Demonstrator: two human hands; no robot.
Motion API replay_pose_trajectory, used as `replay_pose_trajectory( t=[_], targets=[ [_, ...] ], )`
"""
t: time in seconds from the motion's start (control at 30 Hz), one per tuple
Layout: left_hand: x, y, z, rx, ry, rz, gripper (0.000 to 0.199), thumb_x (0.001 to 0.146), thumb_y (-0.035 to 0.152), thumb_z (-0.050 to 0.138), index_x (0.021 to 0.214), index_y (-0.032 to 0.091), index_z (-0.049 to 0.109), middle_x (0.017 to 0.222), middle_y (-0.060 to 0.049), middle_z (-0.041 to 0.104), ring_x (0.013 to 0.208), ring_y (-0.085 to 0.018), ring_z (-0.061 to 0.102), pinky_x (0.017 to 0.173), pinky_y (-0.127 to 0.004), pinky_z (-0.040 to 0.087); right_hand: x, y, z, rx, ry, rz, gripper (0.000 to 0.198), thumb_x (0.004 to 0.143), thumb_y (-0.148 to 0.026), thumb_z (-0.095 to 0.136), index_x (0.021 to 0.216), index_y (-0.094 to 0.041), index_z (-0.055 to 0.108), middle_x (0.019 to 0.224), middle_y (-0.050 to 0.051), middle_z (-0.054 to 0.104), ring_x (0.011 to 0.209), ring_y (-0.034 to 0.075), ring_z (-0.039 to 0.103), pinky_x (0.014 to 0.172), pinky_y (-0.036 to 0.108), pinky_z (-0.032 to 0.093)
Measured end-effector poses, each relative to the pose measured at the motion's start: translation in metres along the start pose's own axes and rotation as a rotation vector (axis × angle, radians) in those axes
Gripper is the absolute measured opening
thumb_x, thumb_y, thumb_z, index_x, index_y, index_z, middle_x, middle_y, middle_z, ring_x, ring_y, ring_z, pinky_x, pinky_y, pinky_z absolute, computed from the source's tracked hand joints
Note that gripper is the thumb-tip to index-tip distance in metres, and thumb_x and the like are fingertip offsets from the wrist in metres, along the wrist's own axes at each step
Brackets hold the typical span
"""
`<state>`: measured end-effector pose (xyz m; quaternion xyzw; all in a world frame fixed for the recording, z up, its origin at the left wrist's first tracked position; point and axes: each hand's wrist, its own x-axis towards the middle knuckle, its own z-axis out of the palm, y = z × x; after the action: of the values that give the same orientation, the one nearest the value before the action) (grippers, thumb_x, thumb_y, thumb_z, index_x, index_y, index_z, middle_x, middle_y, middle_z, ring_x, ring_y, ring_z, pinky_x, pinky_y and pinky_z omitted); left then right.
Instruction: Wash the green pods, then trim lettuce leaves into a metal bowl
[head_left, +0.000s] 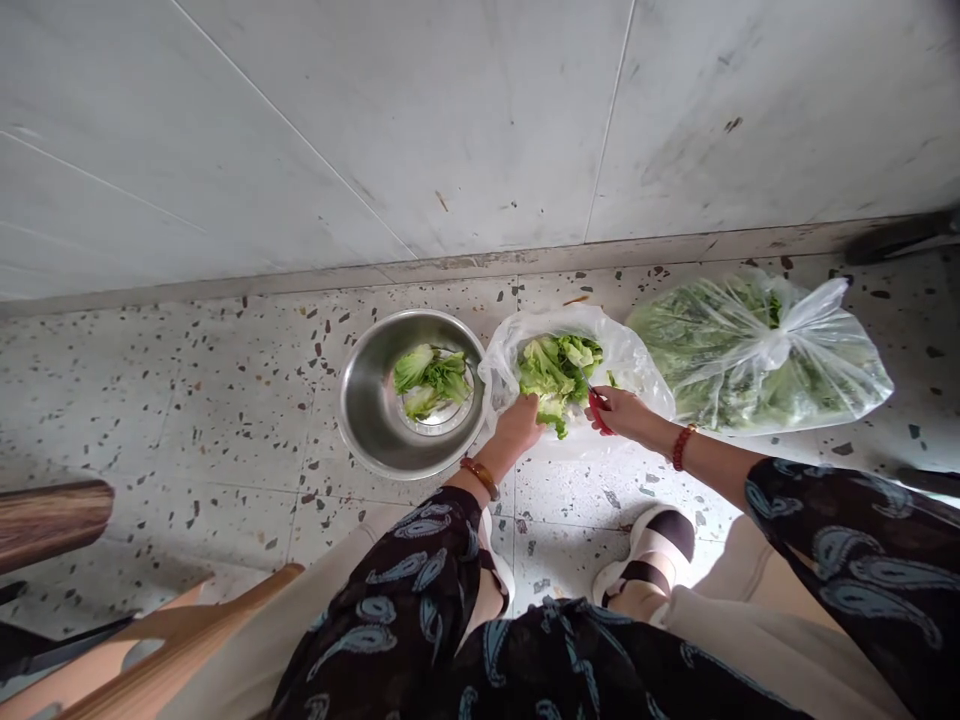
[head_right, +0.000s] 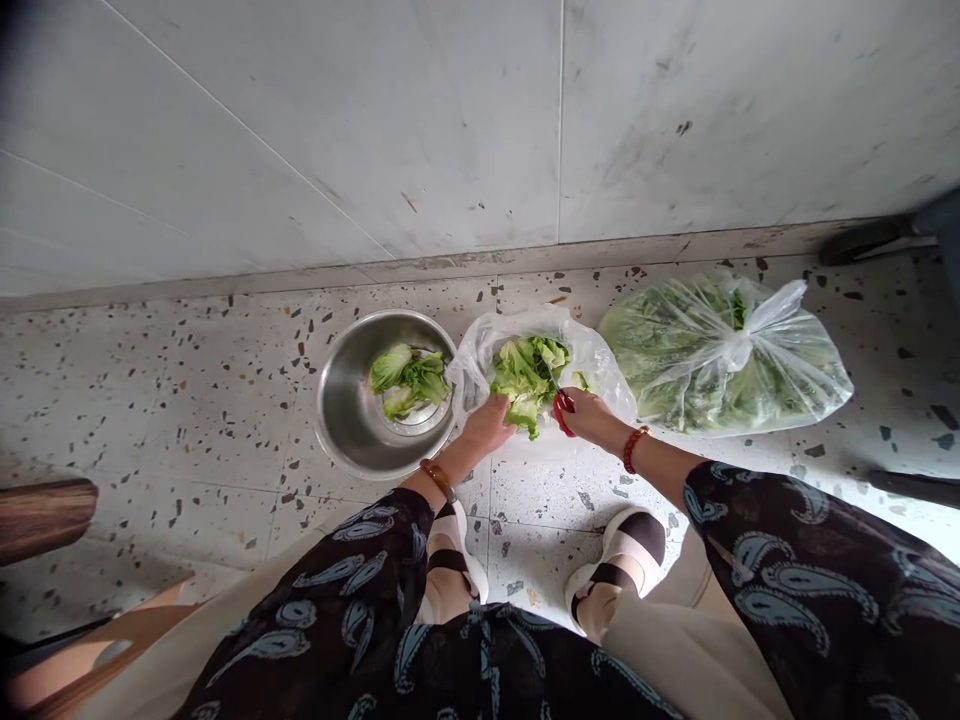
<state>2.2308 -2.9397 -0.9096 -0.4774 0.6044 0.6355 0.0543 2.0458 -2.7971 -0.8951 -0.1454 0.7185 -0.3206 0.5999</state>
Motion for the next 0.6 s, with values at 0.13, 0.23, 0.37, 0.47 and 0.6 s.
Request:
replay_pose_trajectory(
  t=[0.13, 0.23, 0.37, 0.47, 0.6],
  targets=[
    [0.004, 0.004, 0.013, 0.253, -0.038, 0.108, 0.033, 0.052, -0.001, 0.076, 0.074, 0.021, 0.066, 0.097, -0.008, 0.058, 0.114, -0.033, 0.052, 0.108, -0.044, 0.034, -0.002, -0.004, 0.000, 0.082, 0.004, 0.055, 0.030, 0.079, -0.026, 0.071, 0.107, -0.021, 0.063, 0.086, 0.005, 0.073, 0.061, 0.012, 0.066, 0.053, 0.021, 0.054],
    [0.008, 0.008, 0.016, 0.144, -0.034, 0.078, 0.020, 0.061, 0.005, 0.073, 0.057, 0.020, 0.060, 0.081, -0.007, 0.059, 0.105, -0.030, 0.056, 0.103, -0.043, 0.039, -0.009, -0.014, -0.003, 0.147, 0.023, 0.064, 0.032, 0.077, -0.022, 0.073, 0.107, -0.021, 0.063, 0.084, 0.004, 0.072, 0.062, 0.012, 0.066, 0.051, 0.020, 0.053],
    [0.015, 0.024, 0.005, -0.046, 0.023, -0.015, 0.005, 0.075, 0.018, 0.063, 0.073, 0.021, 0.064, 0.070, -0.002, 0.059, 0.085, -0.023, 0.061, 0.084, -0.038, 0.050, -0.017, -0.032, -0.009, 0.209, 0.063, 0.044, 0.034, 0.077, -0.018, 0.073, 0.109, -0.020, 0.061, 0.081, 0.003, 0.071, 0.062, 0.011, 0.065, 0.051, 0.019, 0.052],
    [0.016, 0.042, -0.009, -0.499, 0.088, -0.154, 0.012, 0.073, 0.018, 0.063, 0.084, 0.020, 0.061, 0.077, -0.001, 0.066, 0.079, -0.020, 0.065, 0.077, -0.035, 0.052, -0.019, -0.040, -0.013, 0.205, 0.075, -0.006, 0.034, 0.078, -0.019, 0.072, 0.110, -0.020, 0.061, 0.081, 0.003, 0.070, 0.063, 0.011, 0.065, 0.052, 0.019, 0.052],
    [0.010, 0.059, -0.020, -0.837, 0.132, -0.229, 0.017, 0.071, 0.015, 0.066, 0.085, 0.020, 0.056, 0.083, -0.003, 0.070, 0.083, -0.020, 0.069, 0.076, -0.036, 0.056, -0.019, -0.045, -0.015, 0.185, 0.090, -0.075, 0.046, 0.075, -0.024, 0.075, 0.118, -0.020, 0.060, 0.086, 0.003, 0.071, 0.072, 0.014, 0.067, 0.058, 0.021, 0.053]
  ],
)
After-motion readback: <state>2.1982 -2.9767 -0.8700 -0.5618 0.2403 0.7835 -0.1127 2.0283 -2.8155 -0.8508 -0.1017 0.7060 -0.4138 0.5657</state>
